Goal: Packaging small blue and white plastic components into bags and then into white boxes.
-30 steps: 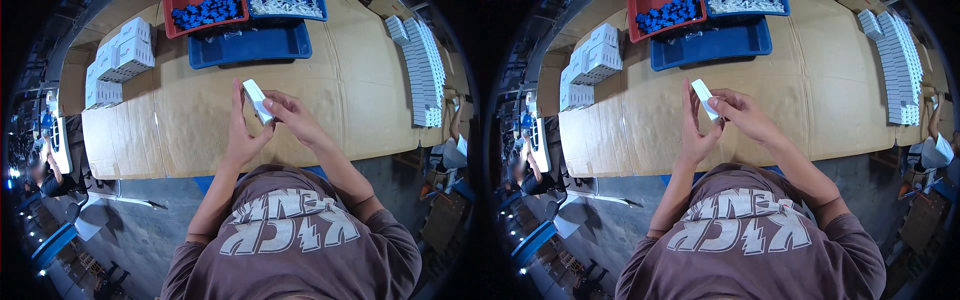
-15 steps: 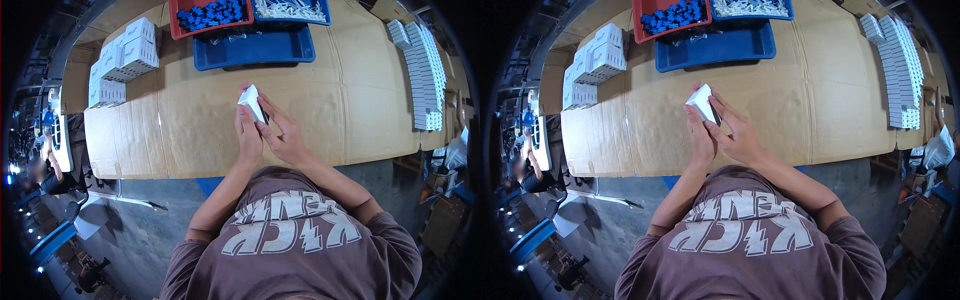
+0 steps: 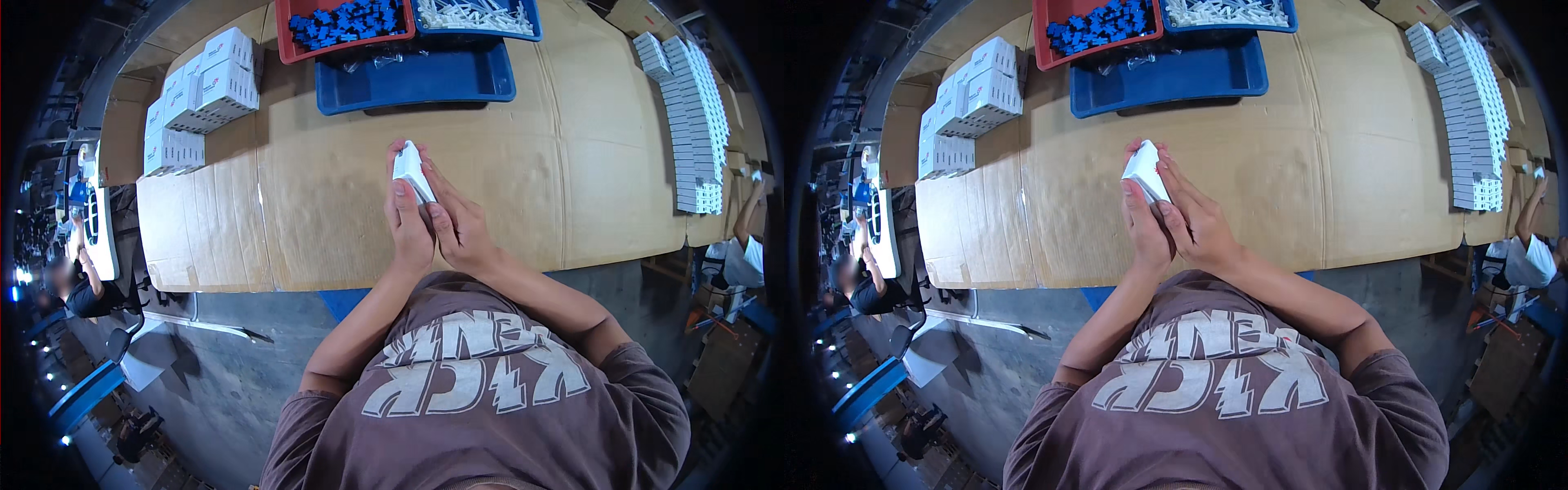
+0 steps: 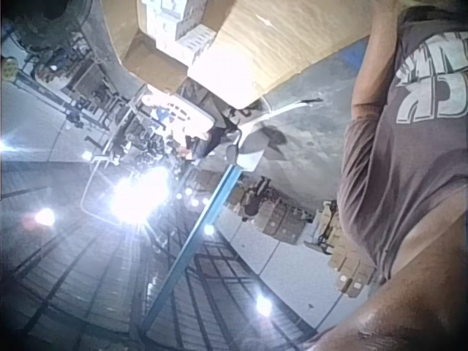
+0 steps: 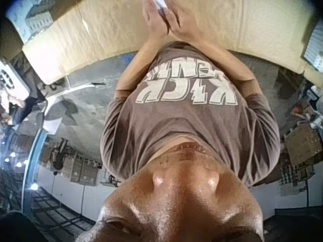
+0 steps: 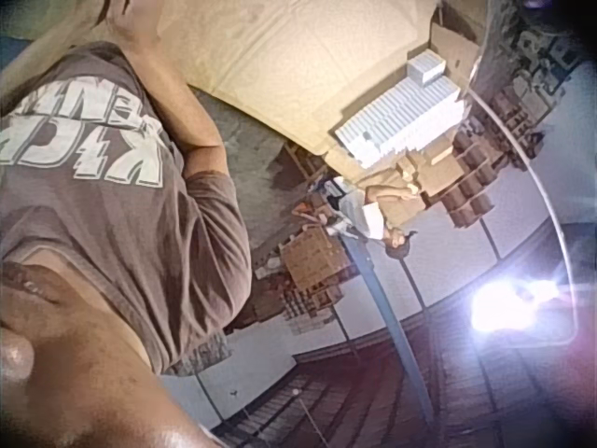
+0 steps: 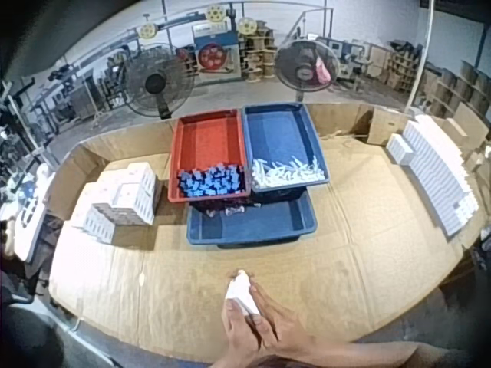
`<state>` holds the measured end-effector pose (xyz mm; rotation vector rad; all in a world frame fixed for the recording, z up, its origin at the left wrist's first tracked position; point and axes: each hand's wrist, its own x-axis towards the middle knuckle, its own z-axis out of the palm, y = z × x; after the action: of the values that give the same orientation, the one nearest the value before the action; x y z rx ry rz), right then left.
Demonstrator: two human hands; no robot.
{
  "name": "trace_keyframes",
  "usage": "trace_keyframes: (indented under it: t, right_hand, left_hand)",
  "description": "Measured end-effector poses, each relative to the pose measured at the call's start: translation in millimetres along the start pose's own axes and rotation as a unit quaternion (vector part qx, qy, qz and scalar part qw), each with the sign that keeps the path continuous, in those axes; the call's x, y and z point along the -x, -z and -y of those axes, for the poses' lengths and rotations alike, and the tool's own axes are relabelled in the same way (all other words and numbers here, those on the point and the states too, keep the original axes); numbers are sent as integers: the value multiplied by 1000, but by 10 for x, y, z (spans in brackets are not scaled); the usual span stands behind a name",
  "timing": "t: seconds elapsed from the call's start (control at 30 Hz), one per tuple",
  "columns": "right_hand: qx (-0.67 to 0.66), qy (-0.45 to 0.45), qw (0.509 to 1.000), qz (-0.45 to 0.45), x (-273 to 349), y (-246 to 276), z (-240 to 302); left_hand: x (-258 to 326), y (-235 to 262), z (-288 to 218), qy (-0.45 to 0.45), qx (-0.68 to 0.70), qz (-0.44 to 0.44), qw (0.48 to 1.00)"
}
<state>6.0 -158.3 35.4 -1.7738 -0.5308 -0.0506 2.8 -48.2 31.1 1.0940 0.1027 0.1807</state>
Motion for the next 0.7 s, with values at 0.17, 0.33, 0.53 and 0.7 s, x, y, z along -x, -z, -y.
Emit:
trace_keyframes:
  t: [0.17,0.33,0.53,0.7]
  right_hand:
    - [-67,-54,996,8,-17,33,51]
    - [-159,-47,986,-6,-49,-97,-2]
    - [-246,-67,967,12,-126,14,-8]
    - [-342,-308,885,-71,-79,2,-212]
  left_hand:
    - [12,-15,-3,6,47,-17,999]
    - [-37,31,-27,-3,39,-27,999]
    - [-51,68,-62,-29,15,-29,999]
    - [-27,63,-52,-64,8,-9,998]
